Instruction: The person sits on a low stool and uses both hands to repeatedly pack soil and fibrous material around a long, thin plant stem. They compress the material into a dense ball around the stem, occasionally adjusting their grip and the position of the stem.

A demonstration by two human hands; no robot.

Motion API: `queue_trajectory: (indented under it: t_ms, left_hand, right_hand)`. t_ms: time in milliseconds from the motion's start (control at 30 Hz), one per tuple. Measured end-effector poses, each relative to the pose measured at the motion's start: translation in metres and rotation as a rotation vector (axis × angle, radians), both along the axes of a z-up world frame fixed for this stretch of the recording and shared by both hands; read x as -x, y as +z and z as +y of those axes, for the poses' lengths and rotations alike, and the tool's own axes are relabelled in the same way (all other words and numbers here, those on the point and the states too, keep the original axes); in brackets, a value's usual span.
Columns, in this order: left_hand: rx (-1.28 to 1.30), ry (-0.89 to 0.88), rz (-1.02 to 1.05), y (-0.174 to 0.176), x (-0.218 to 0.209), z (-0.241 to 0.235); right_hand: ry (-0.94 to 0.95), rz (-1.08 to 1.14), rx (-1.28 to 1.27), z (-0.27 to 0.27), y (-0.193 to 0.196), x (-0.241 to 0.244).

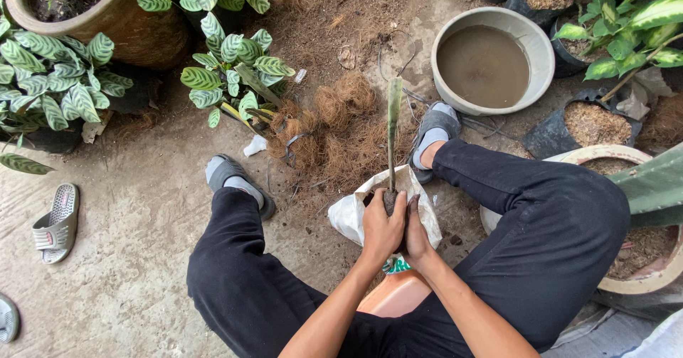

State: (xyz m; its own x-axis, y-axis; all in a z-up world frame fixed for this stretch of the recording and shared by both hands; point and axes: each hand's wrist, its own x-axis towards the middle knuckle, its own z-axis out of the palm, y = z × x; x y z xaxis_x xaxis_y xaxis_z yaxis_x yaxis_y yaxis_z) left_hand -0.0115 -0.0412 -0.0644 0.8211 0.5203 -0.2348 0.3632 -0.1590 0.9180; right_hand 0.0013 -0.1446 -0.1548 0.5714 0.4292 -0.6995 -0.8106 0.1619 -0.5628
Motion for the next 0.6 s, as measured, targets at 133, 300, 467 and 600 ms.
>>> queue_trajectory:
  t_ms: [133,300,467,600]
  left_hand:
    - [0.149,0.037,0.017,0.002,-0.006,0.011]
    - [0.161,0.038,-0.013,-0.008,-0.011,0.027]
    - [0.328,0.008,0.038,-0.015,-0.012,0.036]
    - [0.421,0.089,0.054,-0.015,-0.010,0.029]
  right_hand:
    - [0.043,-0.049,-0.059,-0.002,0.006,-0.001]
    - [0.121,-0.163,-0.268,-0.012,0.010,-0.005]
    - [0.164,-0.261,-0.162,-0.009,0.010,-0.001]
    - [0.176,-0.179,-0.199,-0.010,0.004,0.007]
